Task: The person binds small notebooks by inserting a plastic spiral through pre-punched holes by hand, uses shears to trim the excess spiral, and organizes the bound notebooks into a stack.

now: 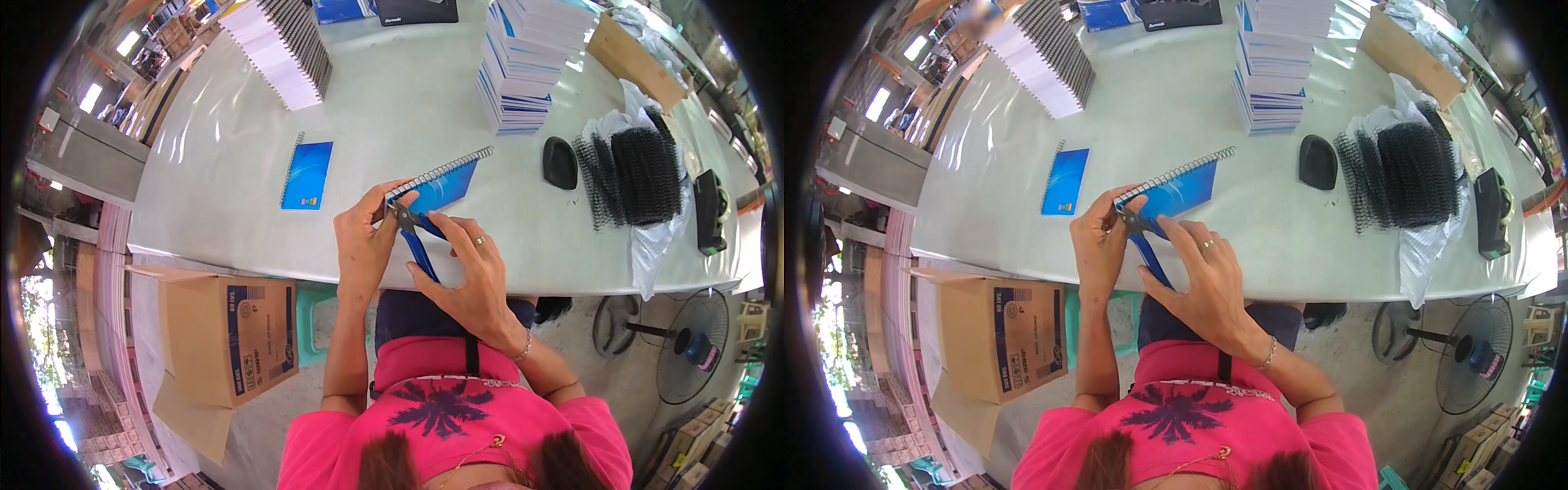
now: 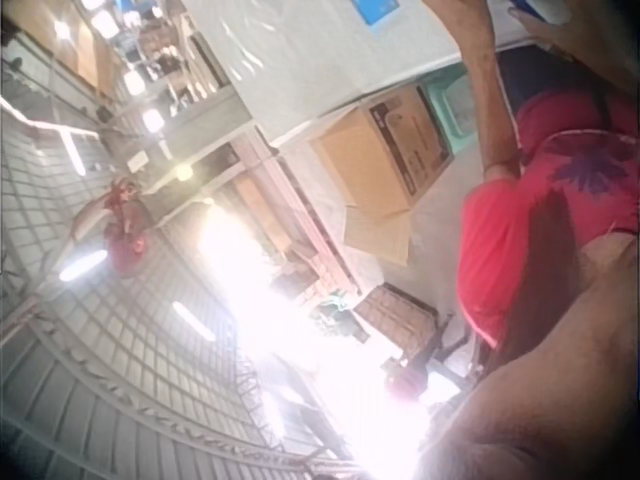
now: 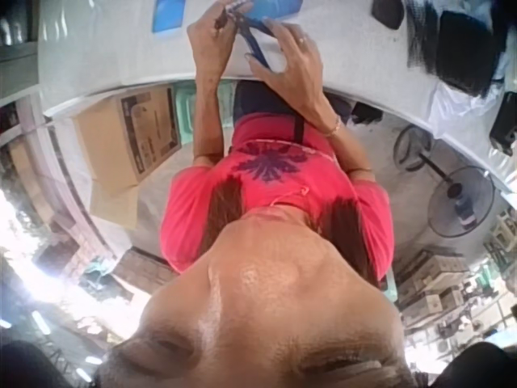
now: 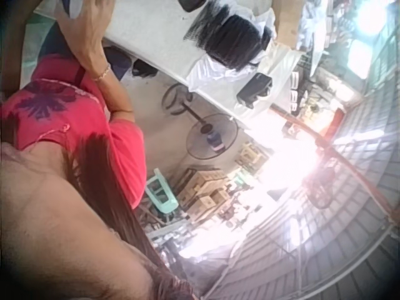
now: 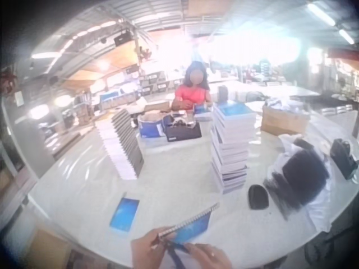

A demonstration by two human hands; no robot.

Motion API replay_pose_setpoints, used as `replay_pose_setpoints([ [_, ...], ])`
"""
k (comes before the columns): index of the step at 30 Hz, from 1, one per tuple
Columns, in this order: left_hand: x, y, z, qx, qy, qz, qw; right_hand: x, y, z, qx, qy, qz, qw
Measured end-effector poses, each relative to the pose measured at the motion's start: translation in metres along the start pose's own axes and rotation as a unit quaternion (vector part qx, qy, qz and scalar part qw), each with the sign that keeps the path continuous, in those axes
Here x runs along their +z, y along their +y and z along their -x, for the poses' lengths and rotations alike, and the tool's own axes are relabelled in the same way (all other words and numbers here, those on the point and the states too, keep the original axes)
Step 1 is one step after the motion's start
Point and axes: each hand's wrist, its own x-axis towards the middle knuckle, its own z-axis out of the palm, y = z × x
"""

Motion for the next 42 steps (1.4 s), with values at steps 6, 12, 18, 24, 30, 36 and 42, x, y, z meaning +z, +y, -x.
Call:
replay_pose_setpoints([
  [6,0.001,-0.003,0.002,-0.013,0.004,-0.001,1.000,-0.001,0.001,0.004,0.017,-0.019,-0.012,1.000],
  [12,0.014,-0.005,0.007,0.057,0.034,0.013,0.998,-0.023,-0.001,-0.008,0.308,-0.204,-0.489,0.790],
  [18,-0.001,0.001,0.000,0.023,0.012,-0.020,0.999,-0.039,0.011,-0.018,0.276,-0.263,-0.400,0.834],
  [24,-0.075,-0.003,-0.060,-0.018,0.028,-0.022,0.999,-0.061,0.082,0.003,0.143,-0.042,0.163,0.975],
  [30,-0.153,-0.036,-0.152,0.056,-0.082,-0.073,0.992,-0.081,0.101,0.012,0.142,0.005,0.265,0.954],
  [36,-0.140,-0.067,-0.198,0.100,-0.229,-0.116,0.961,-0.074,0.104,0.016,0.119,0.029,0.273,0.954],
  [42,-0.133,-0.104,-0.174,0.026,-0.251,-0.272,0.929,-0.078,0.106,0.015,0.129,0.027,0.280,0.951],
])
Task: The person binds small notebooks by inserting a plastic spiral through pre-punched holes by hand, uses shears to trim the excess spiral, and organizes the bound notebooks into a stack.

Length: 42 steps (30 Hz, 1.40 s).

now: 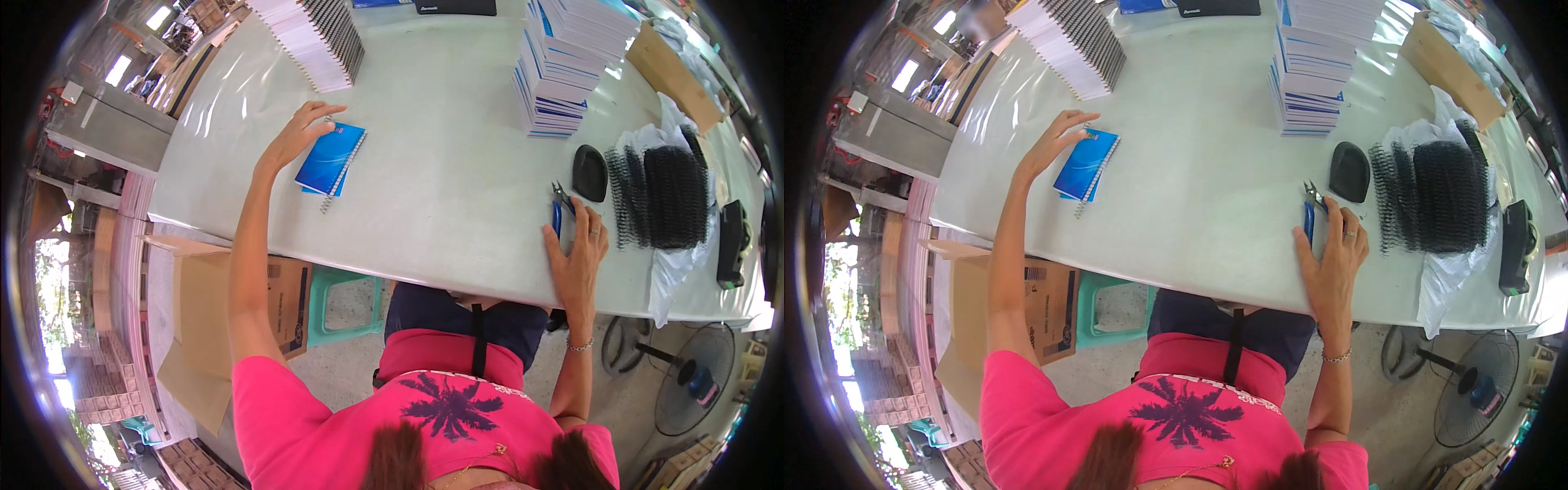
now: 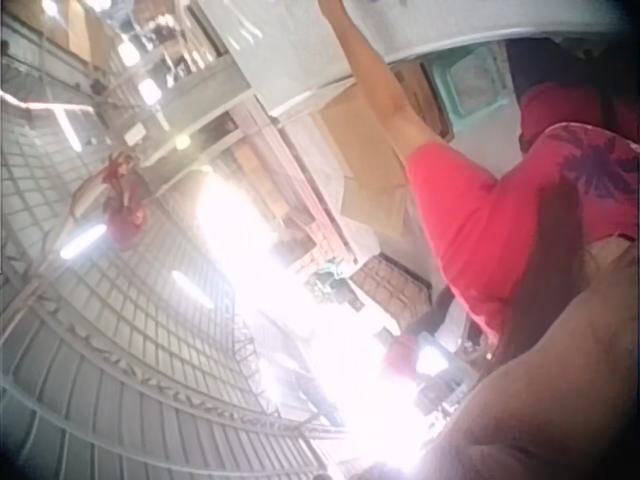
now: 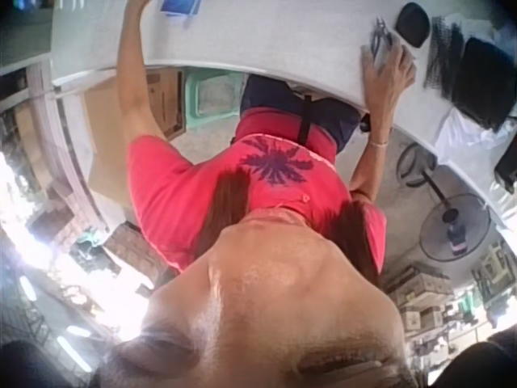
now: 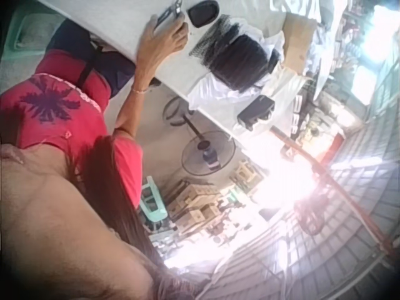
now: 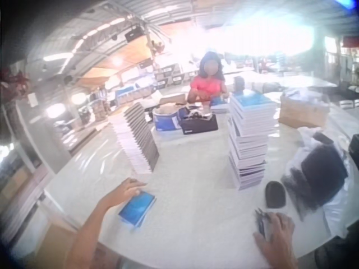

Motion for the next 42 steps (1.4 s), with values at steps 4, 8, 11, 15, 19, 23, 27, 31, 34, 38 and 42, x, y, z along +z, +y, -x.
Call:
replay_pose_setpoints([
  [4,-0.005,-0.008,0.040,-0.018,-0.004,0.011,1.000,0.001,0.000,0.000,-0.003,-0.004,-0.006,1.000],
  [8,-0.003,-0.013,0.071,0.016,-0.076,-0.028,0.997,0.002,-0.005,-0.002,0.007,0.016,-0.016,1.000],
  [11,0.012,0.008,0.082,-0.081,-0.044,-0.142,0.986,-0.002,-0.003,-0.006,0.032,0.039,-0.115,0.992],
  [15,0.028,0.009,0.096,-0.098,0.011,-0.129,0.987,-0.008,0.003,-0.011,0.012,0.033,-0.148,0.988],
  [19,0.036,0.005,0.101,-0.050,0.050,-0.087,0.994,-0.026,0.006,-0.030,-0.020,0.027,-0.180,0.983],
  [23,0.038,0.001,0.110,-0.015,0.084,-0.004,0.996,-0.052,0.017,-0.069,-0.052,0.065,-0.230,0.970],
  [27,0.042,-0.002,0.114,-0.009,0.091,0.015,0.996,-0.086,0.021,-0.116,-0.017,0.094,-0.303,0.948],
  [31,0.044,0.004,0.109,0.011,0.107,-0.005,0.994,-0.112,0.023,-0.162,-0.028,0.129,-0.386,0.913],
  [34,0.045,-0.014,0.117,0.037,0.112,-0.033,0.992,-0.110,0.025,-0.210,-0.015,0.097,-0.503,0.859],
  [38,0.043,-0.001,0.112,0.027,0.099,-0.004,0.995,-0.113,0.057,-0.272,-0.232,0.045,-0.243,0.941],
  [42,0.042,0.000,0.117,-0.003,0.100,0.009,0.995,-0.100,0.043,-0.319,0.022,-0.136,-0.568,0.811],
])
